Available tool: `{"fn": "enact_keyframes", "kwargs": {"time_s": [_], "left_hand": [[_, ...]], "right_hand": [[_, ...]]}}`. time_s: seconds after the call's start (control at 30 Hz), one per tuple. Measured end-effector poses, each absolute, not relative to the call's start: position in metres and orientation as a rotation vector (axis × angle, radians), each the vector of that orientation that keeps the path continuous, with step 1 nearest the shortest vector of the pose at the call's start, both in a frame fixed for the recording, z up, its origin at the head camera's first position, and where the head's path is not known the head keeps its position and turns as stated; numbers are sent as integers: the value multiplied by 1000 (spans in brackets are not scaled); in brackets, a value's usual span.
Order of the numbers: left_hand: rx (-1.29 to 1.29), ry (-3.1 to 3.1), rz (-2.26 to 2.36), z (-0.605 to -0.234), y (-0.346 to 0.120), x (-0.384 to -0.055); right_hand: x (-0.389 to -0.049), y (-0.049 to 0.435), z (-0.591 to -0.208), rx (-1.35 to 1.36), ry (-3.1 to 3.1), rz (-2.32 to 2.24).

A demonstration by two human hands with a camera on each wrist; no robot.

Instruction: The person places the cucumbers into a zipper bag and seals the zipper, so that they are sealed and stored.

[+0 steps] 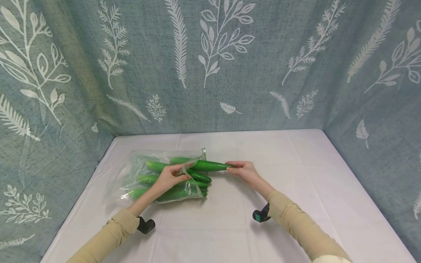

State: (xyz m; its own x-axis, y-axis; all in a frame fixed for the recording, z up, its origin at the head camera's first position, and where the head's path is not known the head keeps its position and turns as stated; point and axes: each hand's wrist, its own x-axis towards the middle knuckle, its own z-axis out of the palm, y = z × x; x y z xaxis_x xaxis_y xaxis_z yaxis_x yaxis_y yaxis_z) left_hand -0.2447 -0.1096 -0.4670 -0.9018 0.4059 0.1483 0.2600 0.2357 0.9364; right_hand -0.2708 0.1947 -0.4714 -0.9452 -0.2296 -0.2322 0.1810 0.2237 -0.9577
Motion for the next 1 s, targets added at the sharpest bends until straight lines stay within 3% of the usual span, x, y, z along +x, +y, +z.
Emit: {"fn": "enact_keyframes", "kwargs": {"time_s": [1.0], "left_hand": [[661, 2337, 1771, -465, -109, -245]], "right_hand": [[-283, 157, -471, -139, 2295, -1712]]}}
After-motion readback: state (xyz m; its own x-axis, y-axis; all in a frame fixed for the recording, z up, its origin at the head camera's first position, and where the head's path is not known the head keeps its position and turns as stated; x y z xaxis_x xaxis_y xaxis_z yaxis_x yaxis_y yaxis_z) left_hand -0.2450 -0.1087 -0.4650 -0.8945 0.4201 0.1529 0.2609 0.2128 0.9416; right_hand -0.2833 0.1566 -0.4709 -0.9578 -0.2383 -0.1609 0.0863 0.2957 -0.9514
